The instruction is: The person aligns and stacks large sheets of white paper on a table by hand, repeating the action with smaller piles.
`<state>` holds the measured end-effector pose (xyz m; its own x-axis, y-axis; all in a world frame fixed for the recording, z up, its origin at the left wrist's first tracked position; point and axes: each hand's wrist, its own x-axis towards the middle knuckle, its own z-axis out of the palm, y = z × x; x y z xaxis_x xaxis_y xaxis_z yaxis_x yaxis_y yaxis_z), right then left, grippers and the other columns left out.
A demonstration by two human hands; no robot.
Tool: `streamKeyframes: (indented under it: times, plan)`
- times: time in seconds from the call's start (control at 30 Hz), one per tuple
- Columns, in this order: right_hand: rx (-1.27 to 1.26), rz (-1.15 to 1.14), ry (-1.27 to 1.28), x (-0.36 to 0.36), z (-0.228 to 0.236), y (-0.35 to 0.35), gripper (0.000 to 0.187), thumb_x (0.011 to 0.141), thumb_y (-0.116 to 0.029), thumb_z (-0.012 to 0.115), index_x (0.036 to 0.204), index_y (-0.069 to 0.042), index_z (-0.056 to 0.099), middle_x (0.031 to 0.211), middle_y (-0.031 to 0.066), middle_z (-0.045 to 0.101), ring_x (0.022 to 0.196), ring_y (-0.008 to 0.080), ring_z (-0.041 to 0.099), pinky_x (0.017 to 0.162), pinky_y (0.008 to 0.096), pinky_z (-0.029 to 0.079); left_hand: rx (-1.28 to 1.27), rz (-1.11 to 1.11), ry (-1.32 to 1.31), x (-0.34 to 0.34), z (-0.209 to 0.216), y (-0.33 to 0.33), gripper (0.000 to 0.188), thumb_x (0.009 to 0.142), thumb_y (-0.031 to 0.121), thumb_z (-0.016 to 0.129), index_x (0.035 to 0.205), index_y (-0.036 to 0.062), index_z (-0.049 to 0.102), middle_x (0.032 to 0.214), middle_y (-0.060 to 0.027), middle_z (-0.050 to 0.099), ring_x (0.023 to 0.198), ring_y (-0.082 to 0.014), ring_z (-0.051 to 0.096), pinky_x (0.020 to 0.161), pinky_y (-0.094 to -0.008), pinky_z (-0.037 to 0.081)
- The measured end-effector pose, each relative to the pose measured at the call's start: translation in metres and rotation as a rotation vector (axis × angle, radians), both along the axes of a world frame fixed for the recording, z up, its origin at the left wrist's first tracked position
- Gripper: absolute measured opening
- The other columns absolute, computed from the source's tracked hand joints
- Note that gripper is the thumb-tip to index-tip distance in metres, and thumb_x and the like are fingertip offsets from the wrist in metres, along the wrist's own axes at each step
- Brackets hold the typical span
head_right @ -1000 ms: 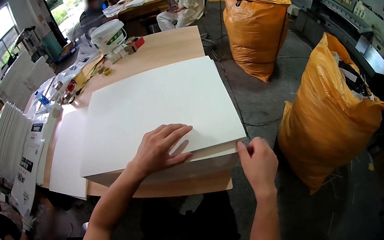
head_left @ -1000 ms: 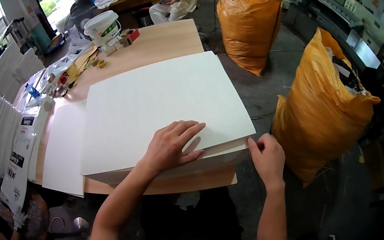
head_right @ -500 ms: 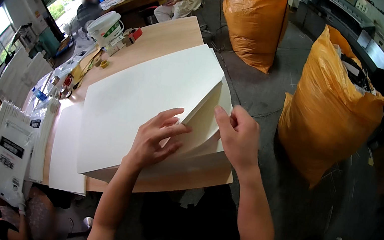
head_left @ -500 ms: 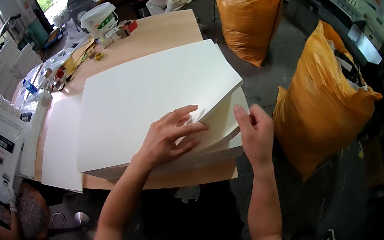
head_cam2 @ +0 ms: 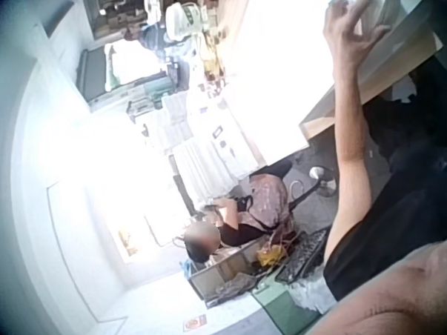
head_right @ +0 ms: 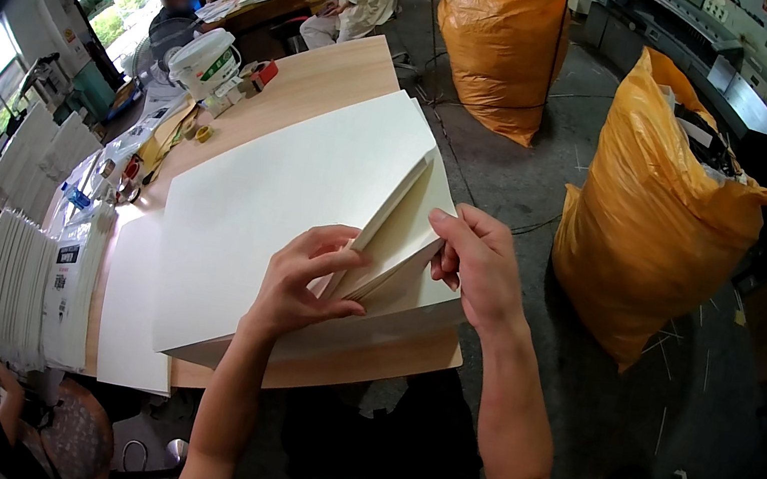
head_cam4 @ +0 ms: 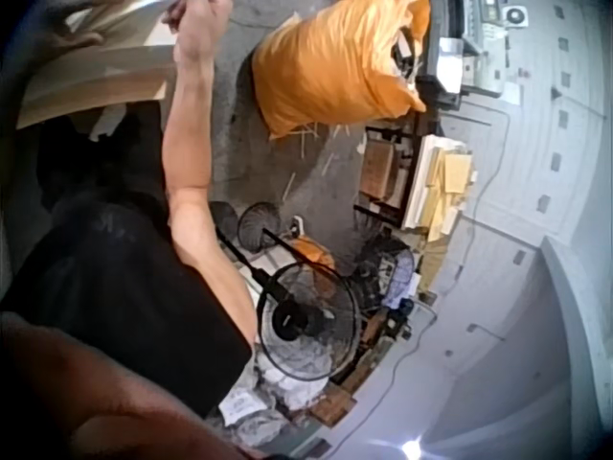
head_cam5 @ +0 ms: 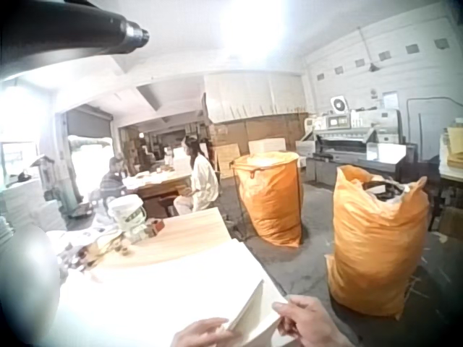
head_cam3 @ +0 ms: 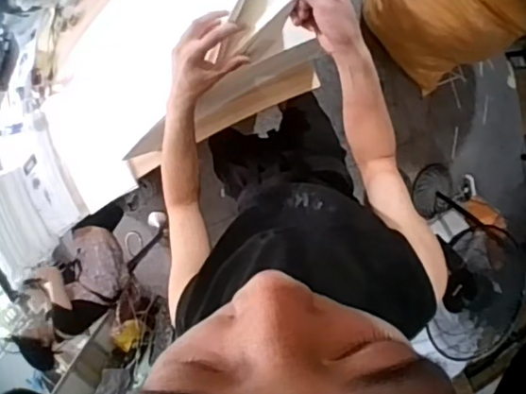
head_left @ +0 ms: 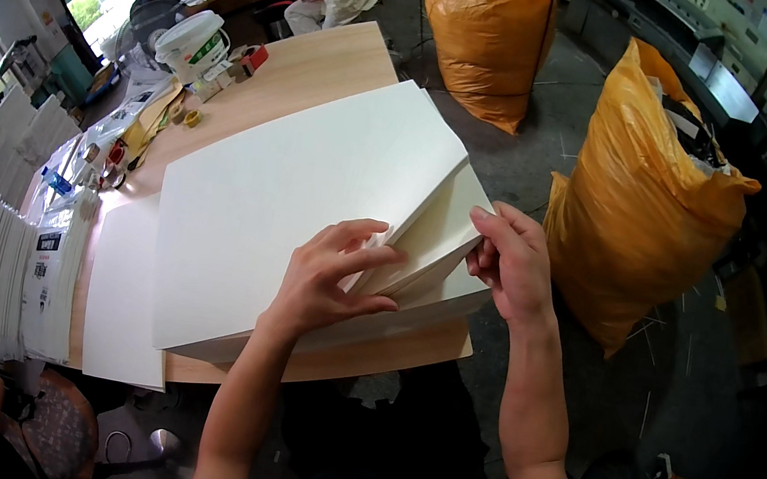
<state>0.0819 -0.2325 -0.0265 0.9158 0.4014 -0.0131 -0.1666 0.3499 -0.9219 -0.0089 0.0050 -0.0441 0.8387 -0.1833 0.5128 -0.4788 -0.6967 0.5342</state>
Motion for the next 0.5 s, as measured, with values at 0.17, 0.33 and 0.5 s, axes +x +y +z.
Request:
streamKeyframes:
  times: [0.17, 0.33, 0.5]
  plan:
    - [0.006, -0.002, -0.043, -0.003, 0.001, -0.004, 0.038, 0.100, -0.029, 0.070, 0.070, -0.012, 0.053, 0.060, -0.0052, 0.050, 0.051, 0.0060, 0.052, 0.046, 0.0218, 0.034, -0.057, -0.030, -0.022, 0.003, -0.005, 0.006, 0.049, 0.073, 0.018, 0.090, 0.120, 0.0223, 0.076, 0.135, -0.0101, 0.065, 0.111, -0.0306, 0.070, 0.093, -0.0402, 0.060]
    - [-0.498, -0.297, -0.542, -0.003, -0.018, 0.008, 0.043, 0.100, -0.029, 0.068, 0.066, -0.012, 0.050, 0.058, -0.0040, 0.049, 0.051, 0.0073, 0.050, 0.046, 0.0245, 0.034, -0.187, 0.044, -0.050, -0.003, -0.003, -0.006, 0.037, 0.089, -0.005, 0.064, 0.121, 0.0106, 0.074, 0.152, -0.0246, 0.052, 0.113, -0.0385, 0.072, 0.094, -0.0440, 0.061]
    - [0.038, -0.003, -0.008, 0.001, -0.002, 0.004, 0.038, 0.101, -0.022, 0.065, 0.067, -0.011, 0.052, 0.058, -0.0027, 0.051, 0.050, 0.0092, 0.053, 0.045, 0.0240, 0.036, 0.071, 0.005, -0.091, 0.001, -0.011, 0.003, 0.039, 0.081, 0.011, 0.081, 0.117, 0.0247, 0.074, 0.148, -0.0122, 0.057, 0.109, -0.0323, 0.073, 0.086, -0.0406, 0.062]
